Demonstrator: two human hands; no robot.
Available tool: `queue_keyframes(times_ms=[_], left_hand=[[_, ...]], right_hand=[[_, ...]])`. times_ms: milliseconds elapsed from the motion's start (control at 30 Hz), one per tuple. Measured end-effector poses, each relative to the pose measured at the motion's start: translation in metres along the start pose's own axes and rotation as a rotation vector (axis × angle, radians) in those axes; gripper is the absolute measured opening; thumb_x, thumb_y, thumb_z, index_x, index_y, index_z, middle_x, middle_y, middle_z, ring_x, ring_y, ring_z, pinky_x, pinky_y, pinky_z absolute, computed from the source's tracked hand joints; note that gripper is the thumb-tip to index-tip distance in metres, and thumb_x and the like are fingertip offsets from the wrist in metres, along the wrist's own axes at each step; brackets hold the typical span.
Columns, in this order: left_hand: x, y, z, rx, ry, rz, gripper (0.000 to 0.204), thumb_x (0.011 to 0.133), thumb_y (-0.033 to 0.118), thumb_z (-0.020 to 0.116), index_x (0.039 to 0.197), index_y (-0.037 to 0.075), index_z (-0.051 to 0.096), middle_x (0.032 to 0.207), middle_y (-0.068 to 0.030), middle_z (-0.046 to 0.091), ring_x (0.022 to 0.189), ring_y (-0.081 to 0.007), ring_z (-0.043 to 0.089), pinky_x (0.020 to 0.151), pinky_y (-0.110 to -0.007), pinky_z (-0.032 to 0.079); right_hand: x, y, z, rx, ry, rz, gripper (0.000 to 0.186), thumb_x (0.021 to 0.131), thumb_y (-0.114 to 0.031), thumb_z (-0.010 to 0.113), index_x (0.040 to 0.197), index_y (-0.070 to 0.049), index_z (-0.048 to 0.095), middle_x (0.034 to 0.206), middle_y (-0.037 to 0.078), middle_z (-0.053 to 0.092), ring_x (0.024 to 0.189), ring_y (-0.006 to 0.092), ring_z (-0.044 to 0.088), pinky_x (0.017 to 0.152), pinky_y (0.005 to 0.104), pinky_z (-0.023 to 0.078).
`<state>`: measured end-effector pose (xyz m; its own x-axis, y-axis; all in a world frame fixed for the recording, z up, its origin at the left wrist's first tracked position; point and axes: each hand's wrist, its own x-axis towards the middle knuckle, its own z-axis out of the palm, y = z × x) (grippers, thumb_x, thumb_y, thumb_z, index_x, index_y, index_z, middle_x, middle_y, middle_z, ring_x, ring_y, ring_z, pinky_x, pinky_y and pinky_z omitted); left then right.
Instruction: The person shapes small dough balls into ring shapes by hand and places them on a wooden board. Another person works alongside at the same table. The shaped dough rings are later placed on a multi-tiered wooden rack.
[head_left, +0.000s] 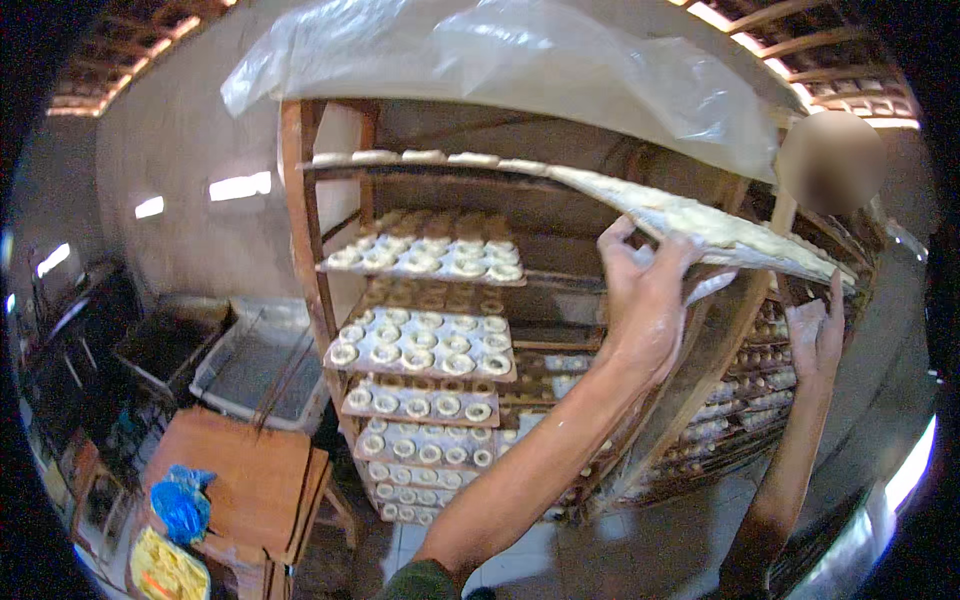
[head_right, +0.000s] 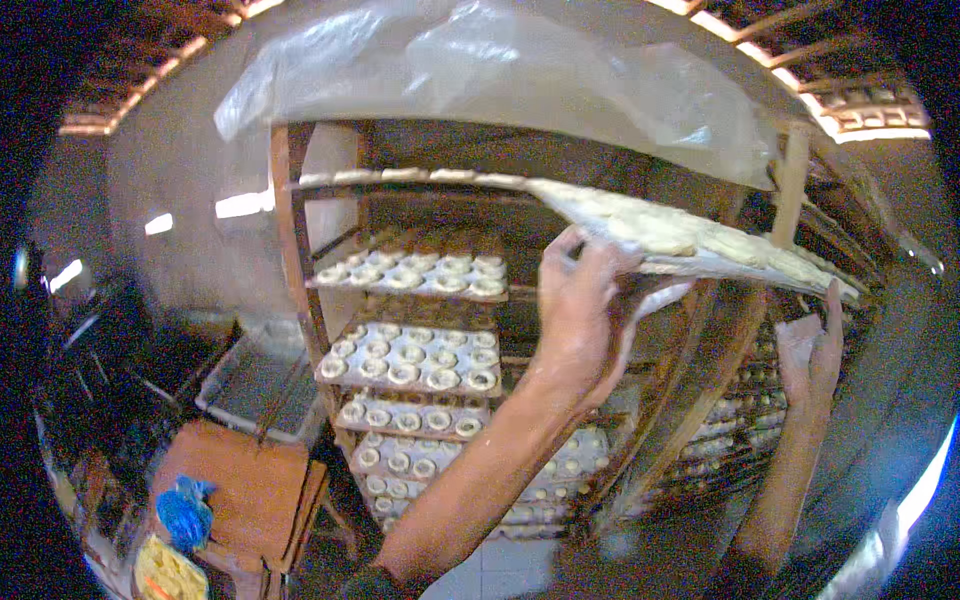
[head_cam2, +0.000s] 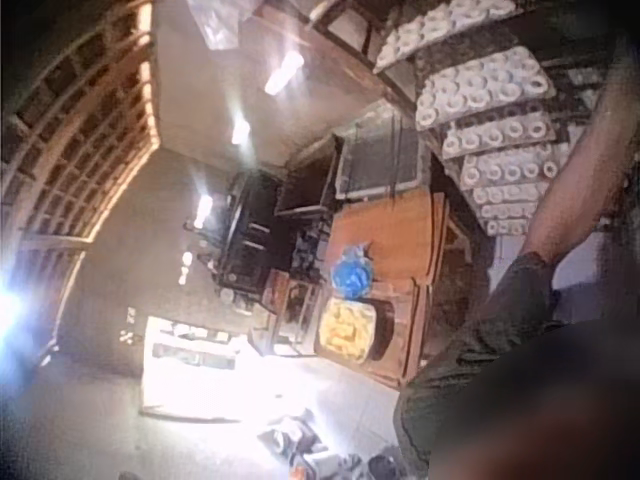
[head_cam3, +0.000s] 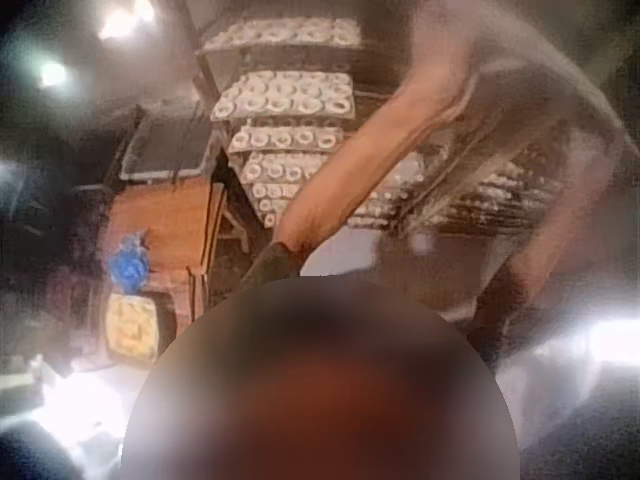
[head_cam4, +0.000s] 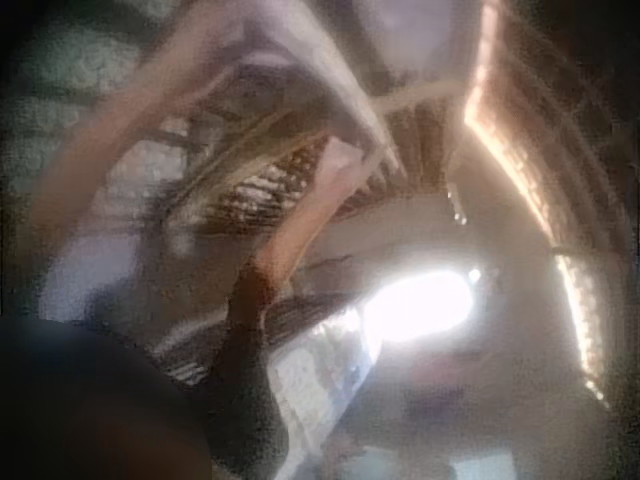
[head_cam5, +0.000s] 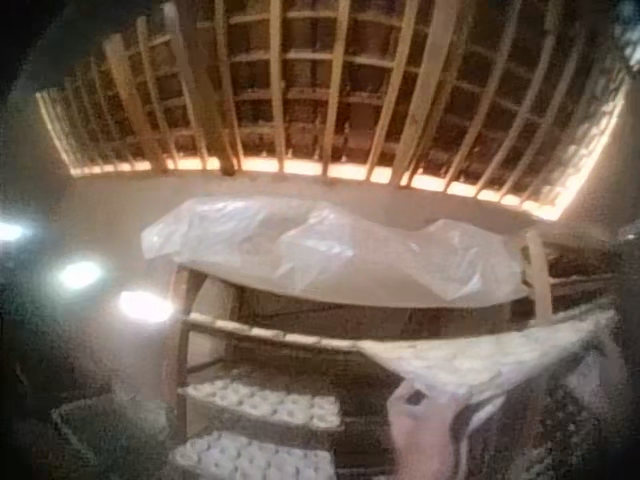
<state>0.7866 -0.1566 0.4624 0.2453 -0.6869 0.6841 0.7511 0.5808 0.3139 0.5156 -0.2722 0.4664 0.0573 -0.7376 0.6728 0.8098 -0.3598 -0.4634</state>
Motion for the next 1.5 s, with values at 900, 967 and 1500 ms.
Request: queue_keyframes(times_ms=[900, 967, 1500], left_hand=[[0.195, -0.029, -0.203, 0.530, 0.265, 0.298, 0.037, 0.085, 0.024, 0.066, 0.064, -0.007, 0.064, 0.058, -0.0124, 0.064, 0.053, -0.0194, 0.065, 0.052, -0.036, 0.052], [0.188, -0.021, -0.193, 0.648, 0.316, 0.264, 0.040, 0.086, 0.027, 0.068, 0.063, -0.005, 0.065, 0.057, -0.0108, 0.064, 0.053, -0.0198, 0.065, 0.054, -0.035, 0.053], [0.202, -0.020, -0.196, 0.747, 0.291, 0.077, 0.033, 0.096, 0.031, 0.061, 0.090, 0.000, 0.055, 0.082, -0.0109, 0.050, 0.075, -0.0183, 0.055, 0.076, -0.040, 0.060]], right_hand=[[0.218, 0.193, -0.117, -0.345, -0.038, -0.024, 0.036, 0.094, -0.013, 0.062, 0.127, 0.000, 0.052, 0.118, 0.014, 0.060, 0.111, 0.0220, 0.055, 0.102, 0.0311, 0.046], [0.203, 0.192, -0.105, -0.759, -0.046, -0.168, 0.032, 0.095, -0.015, 0.061, 0.122, 0.001, 0.054, 0.116, 0.015, 0.060, 0.108, 0.0223, 0.056, 0.100, 0.0319, 0.048], [0.229, 0.218, -0.072, -0.120, 0.021, 0.077, 0.044, 0.096, -0.012, 0.060, 0.122, 0.019, 0.042, 0.128, 0.031, 0.048, 0.119, 0.0412, 0.054, 0.103, 0.0432, 0.052]])
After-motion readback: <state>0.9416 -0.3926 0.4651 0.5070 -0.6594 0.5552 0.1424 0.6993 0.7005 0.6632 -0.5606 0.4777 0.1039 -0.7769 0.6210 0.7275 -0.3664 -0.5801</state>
